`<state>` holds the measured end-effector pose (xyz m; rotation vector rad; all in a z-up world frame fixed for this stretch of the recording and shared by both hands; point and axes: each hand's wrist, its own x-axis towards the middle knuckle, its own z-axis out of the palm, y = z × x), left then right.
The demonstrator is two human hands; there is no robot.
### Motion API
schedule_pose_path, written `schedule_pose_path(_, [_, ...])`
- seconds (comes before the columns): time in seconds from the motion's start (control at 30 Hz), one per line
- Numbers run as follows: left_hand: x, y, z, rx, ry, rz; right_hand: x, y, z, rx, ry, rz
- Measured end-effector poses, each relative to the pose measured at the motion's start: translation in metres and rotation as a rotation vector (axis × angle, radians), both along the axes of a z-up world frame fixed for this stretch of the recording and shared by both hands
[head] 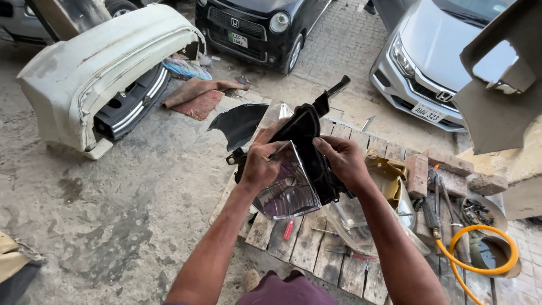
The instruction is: The person disassembles a car headlight assembly, removes the internal reflector, and then reassembles the unit. They use a screwdriver to tighten screws on the back of the housing and wipe the clear lens with a cloth.
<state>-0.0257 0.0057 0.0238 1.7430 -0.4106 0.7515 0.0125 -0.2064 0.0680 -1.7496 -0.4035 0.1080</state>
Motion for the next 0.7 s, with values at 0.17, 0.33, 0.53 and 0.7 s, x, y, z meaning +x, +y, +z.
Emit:
schedule_pose_path(0.17, [-0.001,-0.001,0.0,0.017,0.023,0.011,-0.001,-0.008,-0.015,0.008,0.039,-0.013])
schedule_pose_path(0.33, [-0.003,-0.002,-0.014,-0.002,0.006,0.038,-0.005,-0.01,-0.009,0.02,0.039,-0.022])
schedule_pose_path(0.53, [-0.005,-0.01,-0.015,0.032,-0.054,0.079,-0.006,-0.013,-0.011,-0.017,-0.008,-0.01])
schedule_pose_path(0.7, [-0.01,-0.019,-0.011,0.06,-0.096,0.087,0.01,-0.036,-0.048,-0.063,0.007,-0.052])
